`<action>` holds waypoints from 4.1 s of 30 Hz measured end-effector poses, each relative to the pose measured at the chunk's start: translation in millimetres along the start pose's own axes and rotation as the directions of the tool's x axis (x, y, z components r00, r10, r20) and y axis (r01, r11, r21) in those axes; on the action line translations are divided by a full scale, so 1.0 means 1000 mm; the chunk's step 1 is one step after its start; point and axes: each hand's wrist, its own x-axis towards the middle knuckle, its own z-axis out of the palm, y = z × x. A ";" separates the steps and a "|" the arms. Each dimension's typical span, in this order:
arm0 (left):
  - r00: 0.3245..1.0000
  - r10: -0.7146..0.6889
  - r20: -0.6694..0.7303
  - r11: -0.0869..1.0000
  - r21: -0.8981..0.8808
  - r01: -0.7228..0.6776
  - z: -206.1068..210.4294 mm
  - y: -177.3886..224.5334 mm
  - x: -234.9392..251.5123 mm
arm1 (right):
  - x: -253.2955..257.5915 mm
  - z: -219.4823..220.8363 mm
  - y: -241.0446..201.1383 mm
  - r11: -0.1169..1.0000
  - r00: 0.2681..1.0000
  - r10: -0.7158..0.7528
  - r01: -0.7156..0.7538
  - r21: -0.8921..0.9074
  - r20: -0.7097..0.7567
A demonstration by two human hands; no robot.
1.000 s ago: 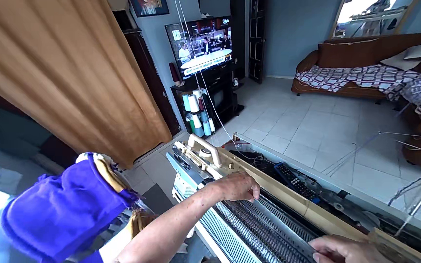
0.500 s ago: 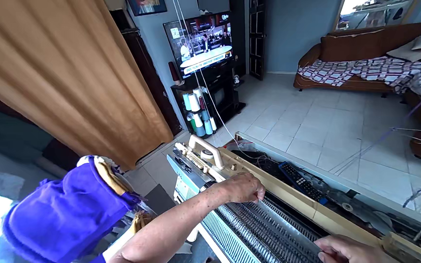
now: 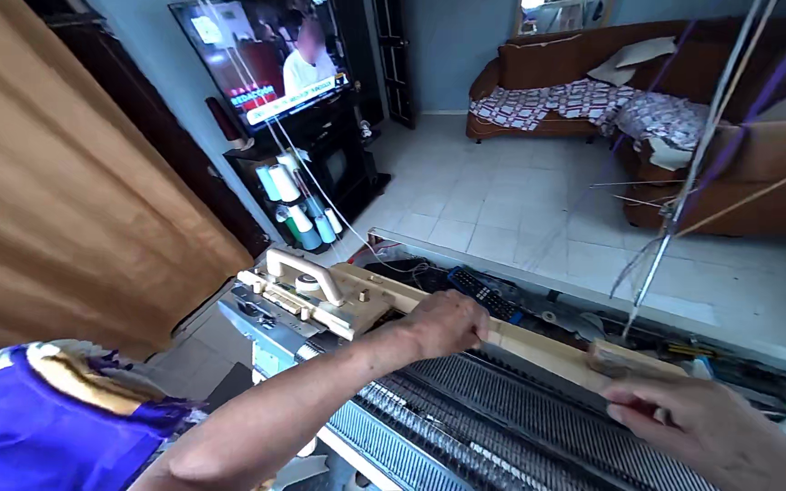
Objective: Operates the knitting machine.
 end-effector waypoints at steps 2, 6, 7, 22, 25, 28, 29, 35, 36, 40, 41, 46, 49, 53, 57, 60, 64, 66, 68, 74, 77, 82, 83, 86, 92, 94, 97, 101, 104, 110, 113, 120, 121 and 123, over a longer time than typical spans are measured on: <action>0.994 0.071 0.085 0.997 -0.034 -0.069 0.007 0.025 0.001 | -0.029 -0.022 0.003 0.998 0.993 0.044 -0.048 0.035 0.111; 0.958 0.160 0.236 0.986 -0.091 -0.142 0.021 0.058 0.006 | -0.071 -0.034 0.012 0.990 0.980 0.114 -0.126 0.066 0.162; 0.951 0.173 0.256 0.984 -0.093 -0.154 0.024 0.061 0.008 | -0.077 -0.034 0.012 0.987 0.978 0.131 -0.143 0.069 0.163; 0.935 0.153 0.319 0.988 -0.028 -0.152 0.034 0.063 0.014 | -0.086 -0.016 0.013 0.989 0.983 0.142 -0.147 0.032 0.120; 0.929 0.153 0.336 0.988 -0.018 -0.156 0.032 0.063 0.016 | -0.086 -0.013 0.014 0.990 0.987 0.133 -0.136 0.026 0.095; 0.928 0.143 0.345 0.988 0.005 -0.155 0.035 0.062 0.026 | -0.080 -0.012 0.017 0.987 0.981 0.156 -0.158 0.008 0.112; 0.931 0.132 0.339 0.989 0.018 -0.147 0.037 0.060 0.032 | -0.076 -0.011 0.020 0.986 0.979 0.169 -0.169 -0.008 0.113; 0.960 0.083 0.269 0.994 0.042 -0.098 0.039 0.055 0.052 | -0.062 -0.004 0.046 0.982 0.985 0.170 -0.167 -0.082 0.022; 0.957 0.092 0.276 0.995 0.021 -0.102 0.034 0.055 0.049 | -0.063 -0.010 0.042 0.984 0.985 0.169 -0.167 -0.062 0.035; 0.941 0.078 0.329 0.995 0.032 -0.094 0.036 0.052 0.051 | -0.057 -0.010 0.035 0.983 0.976 0.185 -0.182 -0.036 0.112; 0.952 0.046 0.303 0.995 0.076 -0.072 0.040 0.052 0.054 | -0.054 -0.002 0.042 0.982 0.982 0.179 -0.174 -0.075 0.064; 0.989 0.006 0.146 0.997 0.080 -0.018 0.030 0.074 0.054 | -0.058 -0.003 0.074 0.982 0.975 -0.016 -0.026 -0.185 -0.221; 0.983 0.070 0.169 0.997 0.014 -0.073 0.032 0.106 0.049 | -0.096 -0.026 0.082 0.983 0.973 -0.031 -0.012 -0.183 -0.227; 0.960 0.157 0.231 0.988 -0.041 -0.152 0.053 0.161 0.054 | -0.155 -0.066 0.095 0.994 0.995 0.058 -0.065 -0.093 -0.081; 0.933 0.231 0.275 0.973 -0.058 -0.223 0.073 0.201 0.066 | -0.198 -0.097 0.097 0.982 0.979 0.185 -0.187 0.018 0.085; 0.930 0.221 0.294 0.975 -0.045 -0.218 0.079 0.216 0.070 | -0.212 -0.098 0.103 0.982 0.979 0.177 -0.183 0.052 0.097; 0.930 0.174 0.324 0.984 -0.033 -0.173 0.081 0.224 0.069 | -0.216 -0.092 0.109 0.989 0.986 0.133 -0.139 0.058 0.100; 0.930 0.159 0.332 0.987 -0.027 -0.159 0.084 0.223 0.070 | -0.215 -0.088 0.109 0.987 0.985 0.133 -0.141 0.073 0.106; 0.930 0.146 0.338 0.989 -0.020 -0.148 0.087 0.221 0.072 | -0.214 -0.084 0.112 0.989 0.987 0.117 -0.125 0.078 0.107; 0.923 0.133 0.362 0.991 -0.022 -0.134 0.090 0.215 0.075 | -0.211 -0.079 0.116 0.991 0.990 0.101 -0.109 0.078 0.099; 0.922 0.134 0.363 0.991 -0.029 -0.133 0.091 0.214 0.075 | -0.209 -0.077 0.114 0.988 0.986 0.134 -0.140 0.058 0.098; 0.925 0.144 0.352 0.988 -0.005 -0.152 0.094 0.212 0.079 | -0.208 -0.075 0.115 0.989 0.986 0.142 -0.145 0.035 0.083; 0.927 0.142 0.347 0.988 0.006 -0.154 0.095 0.211 0.082 | -0.206 -0.075 0.115 0.988 0.984 0.149 -0.152 0.023 0.093; 0.936 0.111 0.335 0.992 0.018 -0.125 0.099 0.207 0.099 | -0.194 -0.070 0.128 0.987 0.983 0.161 -0.158 -0.039 0.090; 0.959 0.069 0.276 0.995 0.045 -0.085 0.104 0.203 0.118 | -0.182 -0.051 0.166 0.982 0.987 0.064 -0.088 -0.168 -0.146; 0.965 0.080 0.251 0.996 0.011 -0.086 0.098 0.213 0.112 | -0.192 -0.060 0.164 0.982 0.982 0.050 -0.081 -0.168 -0.181; 0.952 0.152 0.267 0.988 -0.060 -0.141 0.091 0.234 0.101 | -0.219 -0.088 0.157 0.990 0.990 0.077 -0.090 -0.112 -0.115; 0.919 0.214 0.330 0.975 -0.123 -0.183 0.100 0.256 0.092 | -0.245 -0.112 0.137 0.984 0.981 0.179 -0.180 0.012 0.073; 0.912 0.206 0.355 0.978 -0.105 -0.180 0.108 0.258 0.091 | -0.253 -0.106 0.137 0.986 0.982 0.161 -0.163 0.017 0.094; 0.922 0.155 0.356 0.988 -0.061 -0.143 0.110 0.257 0.094 | -0.250 -0.093 0.140 0.987 0.986 0.162 -0.162 -0.002 0.048; 0.926 0.129 0.354 0.992 -0.057 -0.116 0.112 0.255 0.098 | -0.245 -0.091 0.144 0.985 0.984 0.174 -0.173 -0.020 0.046; 0.953 0.092 0.289 0.996 -0.007 -0.094 0.123 0.237 0.133 | -0.218 -0.065 0.181 0.978 0.982 0.124 -0.145 -0.149 -0.143; 0.956 0.075 0.282 0.997 0.003 -0.079 0.125 0.235 0.138 | -0.215 -0.064 0.182 0.975 0.980 0.149 -0.168 -0.148 -0.130; 0.962 0.063 0.266 0.998 -0.013 -0.061 0.128 0.232 0.144 | -0.212 -0.066 0.183 0.969 0.975 0.193 -0.207 -0.137 -0.109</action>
